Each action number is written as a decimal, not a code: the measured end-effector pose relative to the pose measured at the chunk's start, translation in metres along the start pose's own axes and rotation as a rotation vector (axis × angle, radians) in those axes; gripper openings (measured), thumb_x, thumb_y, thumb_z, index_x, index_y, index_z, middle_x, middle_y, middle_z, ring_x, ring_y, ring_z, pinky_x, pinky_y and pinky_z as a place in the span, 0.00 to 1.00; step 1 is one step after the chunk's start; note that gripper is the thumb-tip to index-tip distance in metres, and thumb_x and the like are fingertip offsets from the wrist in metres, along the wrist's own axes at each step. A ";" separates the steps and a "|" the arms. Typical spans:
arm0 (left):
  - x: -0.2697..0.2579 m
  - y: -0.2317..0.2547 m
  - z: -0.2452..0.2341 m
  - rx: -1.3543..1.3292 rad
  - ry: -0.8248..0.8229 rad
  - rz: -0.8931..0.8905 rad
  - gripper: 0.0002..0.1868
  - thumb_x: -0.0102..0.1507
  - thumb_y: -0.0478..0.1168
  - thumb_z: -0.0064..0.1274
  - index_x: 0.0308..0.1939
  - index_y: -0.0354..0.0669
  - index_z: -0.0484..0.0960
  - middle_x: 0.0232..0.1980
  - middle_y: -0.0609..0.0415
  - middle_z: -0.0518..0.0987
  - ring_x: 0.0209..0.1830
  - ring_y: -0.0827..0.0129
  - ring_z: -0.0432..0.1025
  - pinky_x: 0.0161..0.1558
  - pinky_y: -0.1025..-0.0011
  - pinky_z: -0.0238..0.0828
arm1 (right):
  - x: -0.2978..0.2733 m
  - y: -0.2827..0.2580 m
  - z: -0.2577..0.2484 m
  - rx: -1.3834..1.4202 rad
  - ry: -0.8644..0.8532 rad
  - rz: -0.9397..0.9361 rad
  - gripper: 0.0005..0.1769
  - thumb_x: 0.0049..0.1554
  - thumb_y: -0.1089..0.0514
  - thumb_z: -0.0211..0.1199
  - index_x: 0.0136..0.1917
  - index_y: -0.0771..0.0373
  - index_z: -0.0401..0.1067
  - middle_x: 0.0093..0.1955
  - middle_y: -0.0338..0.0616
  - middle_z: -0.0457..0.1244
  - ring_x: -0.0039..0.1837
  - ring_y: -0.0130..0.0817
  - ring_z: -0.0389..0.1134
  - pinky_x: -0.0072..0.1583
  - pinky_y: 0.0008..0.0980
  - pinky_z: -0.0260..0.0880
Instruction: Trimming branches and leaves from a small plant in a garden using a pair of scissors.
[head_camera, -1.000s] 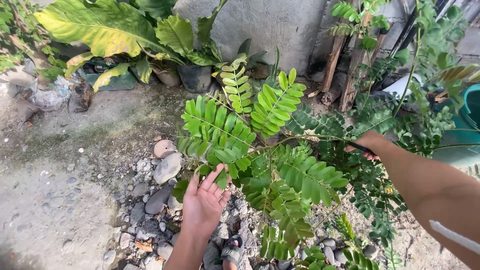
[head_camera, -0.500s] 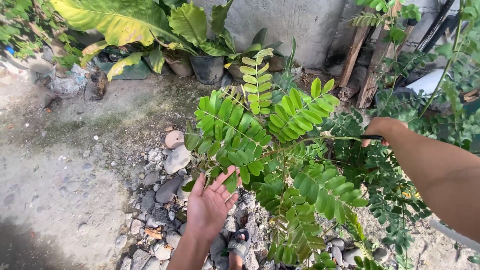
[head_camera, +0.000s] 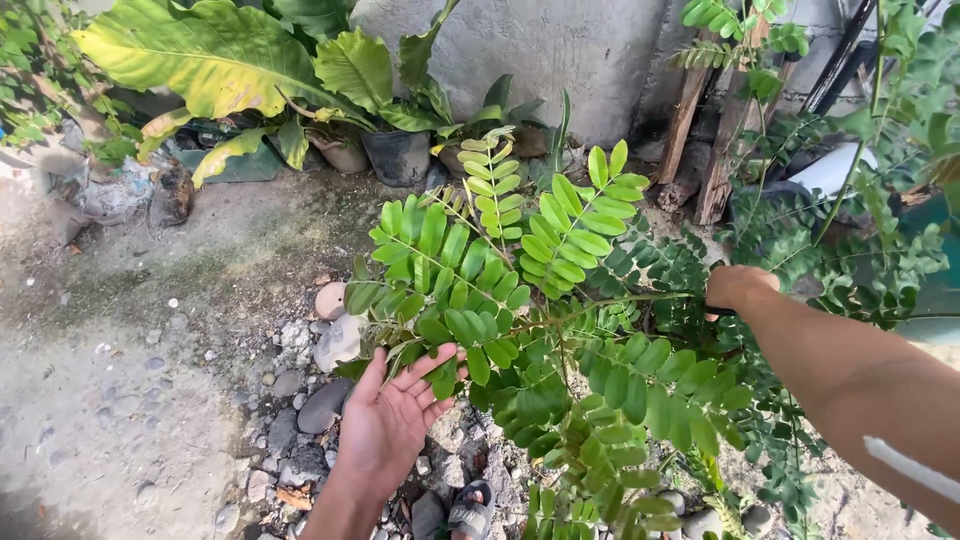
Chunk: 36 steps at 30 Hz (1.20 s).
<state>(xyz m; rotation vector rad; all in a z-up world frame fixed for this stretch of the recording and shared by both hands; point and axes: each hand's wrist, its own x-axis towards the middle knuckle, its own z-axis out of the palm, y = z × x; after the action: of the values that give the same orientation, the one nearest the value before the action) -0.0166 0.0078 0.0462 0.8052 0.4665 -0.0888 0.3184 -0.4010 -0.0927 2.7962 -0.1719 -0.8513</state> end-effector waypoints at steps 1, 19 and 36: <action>0.002 0.002 0.000 -0.001 -0.003 -0.002 0.40 0.71 0.61 0.22 0.61 0.29 0.76 0.63 0.48 0.81 0.57 0.63 0.75 0.57 0.64 0.67 | 0.000 0.000 0.004 0.000 0.000 0.003 0.30 0.47 0.42 0.79 0.60 0.54 0.81 0.60 0.37 0.74 0.55 0.39 0.78 0.58 0.42 0.77; 0.024 0.015 0.006 0.040 0.009 0.082 0.35 0.72 0.60 0.23 0.64 0.38 0.72 0.63 0.47 0.80 0.51 0.66 0.70 0.55 0.65 0.64 | 0.008 0.034 0.117 0.351 0.108 -0.038 0.11 0.44 0.59 0.75 0.42 0.62 0.86 0.42 0.49 0.74 0.44 0.40 0.77 0.49 0.39 0.77; 0.086 0.024 0.017 -0.084 0.027 0.085 0.34 0.69 0.59 0.25 0.70 0.46 0.72 0.73 0.61 0.73 0.69 0.74 0.66 0.60 0.71 0.56 | -0.187 0.000 0.010 0.811 0.255 -0.208 0.37 0.44 0.35 0.73 0.61 0.56 0.78 0.49 0.44 0.72 0.50 0.35 0.73 0.55 0.32 0.70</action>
<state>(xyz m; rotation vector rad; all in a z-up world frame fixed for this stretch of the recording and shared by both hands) 0.0729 0.0209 0.0350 0.7437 0.4582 0.0201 0.1583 -0.3706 -0.0004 3.7043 -0.2262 -0.5207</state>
